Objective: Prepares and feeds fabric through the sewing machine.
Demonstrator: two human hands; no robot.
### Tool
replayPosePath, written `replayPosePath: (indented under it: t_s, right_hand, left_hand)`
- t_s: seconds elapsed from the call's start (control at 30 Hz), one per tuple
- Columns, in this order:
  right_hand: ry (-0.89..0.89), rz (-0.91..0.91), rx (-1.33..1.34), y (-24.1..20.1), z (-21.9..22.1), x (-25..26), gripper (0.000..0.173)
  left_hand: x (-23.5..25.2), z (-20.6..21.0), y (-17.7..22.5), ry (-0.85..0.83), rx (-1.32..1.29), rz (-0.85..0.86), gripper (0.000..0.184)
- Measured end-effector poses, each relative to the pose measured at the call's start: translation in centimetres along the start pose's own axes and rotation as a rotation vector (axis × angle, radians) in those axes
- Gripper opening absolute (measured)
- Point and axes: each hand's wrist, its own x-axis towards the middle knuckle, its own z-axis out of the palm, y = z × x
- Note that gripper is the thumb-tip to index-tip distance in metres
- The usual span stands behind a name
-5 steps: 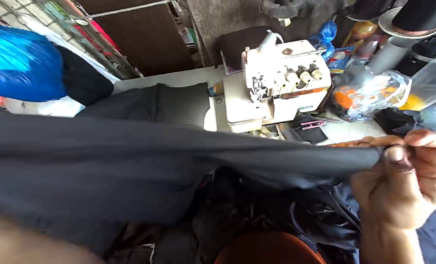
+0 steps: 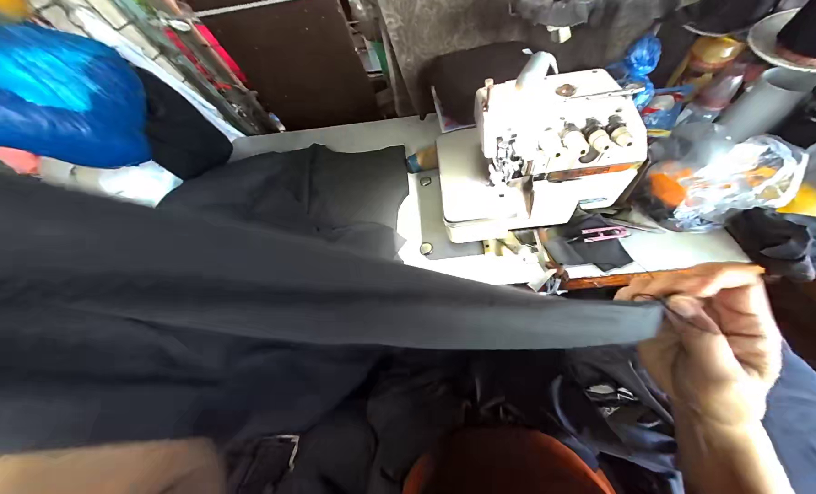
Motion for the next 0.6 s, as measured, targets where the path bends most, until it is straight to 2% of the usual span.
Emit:
replayPosePath:
  t_s: [0.07,0.1,0.13,0.17,0.2,0.23,0.27,0.33,0.37,0.43,0.5,0.53,0.57,0.6]
  right_hand:
    - [-0.181,0.260,-0.250,3.1,-3.3,-2.5,0.021]
    - [-0.317,0.452,-0.485,4.5,-5.1,-4.1,0.021]
    - [-0.504,0.690,-0.743,5.5,-6.4,-5.7,0.023]
    - [-0.682,0.965,-0.965,6.3,-6.9,-6.8,0.027]
    - [-0.749,1.171,-1.105,7.1,-7.2,-7.9,0.030]
    - [-0.723,1.240,-1.159,7.3,-7.4,-8.3,0.032]
    - [-0.621,1.144,-1.118,6.6,-7.4,-8.3,0.032]
    - [-0.397,0.776,-0.948,4.6,-6.3,-7.1,0.033]
    - [-0.324,0.623,-0.874,3.9,-5.3,-5.9,0.037]
    - [-0.245,0.439,-0.702,3.4,-3.3,-2.8,0.048]
    - [-0.242,0.368,-0.500,3.8,-1.2,0.0,0.062]
    - [-0.251,0.388,-0.420,4.2,-0.2,0.9,0.066]
    - [-0.252,0.432,-0.348,4.6,0.9,1.6,0.063]
    - [-0.229,0.471,-0.265,4.9,1.9,2.1,0.052]
  left_hand:
    - [4.9,5.8,-3.4,0.032,0.056,0.415,0.028]
    - [7.7,8.5,-3.0,-0.020,0.182,0.531,0.040]
    - [9.9,11.0,-0.6,-0.129,0.241,0.514,0.044]
    - [11.8,12.1,5.1,-0.533,0.294,0.212,0.045]
    - [13.0,15.9,7.4,-0.638,0.131,0.085,0.039]
    - [12.6,19.9,7.9,-0.729,-0.020,0.056,0.030]
    - [11.1,23.1,7.6,-0.832,-0.116,0.096,0.022]
    - [7.1,27.0,6.9,-1.010,-0.331,0.147,0.014]
    - [5.6,27.8,6.9,-1.084,-0.449,0.136,0.016]
    - [4.0,28.6,7.8,-1.164,-0.615,0.145,0.019]
    - [3.8,28.5,8.7,-1.232,-0.632,0.269,0.020]
    - [3.9,28.3,9.1,-1.257,-0.589,0.367,0.021]
    - [4.0,28.1,9.2,-1.267,-0.534,0.476,0.024]
    - [4.1,27.8,9.3,-1.267,-0.481,0.559,0.027]
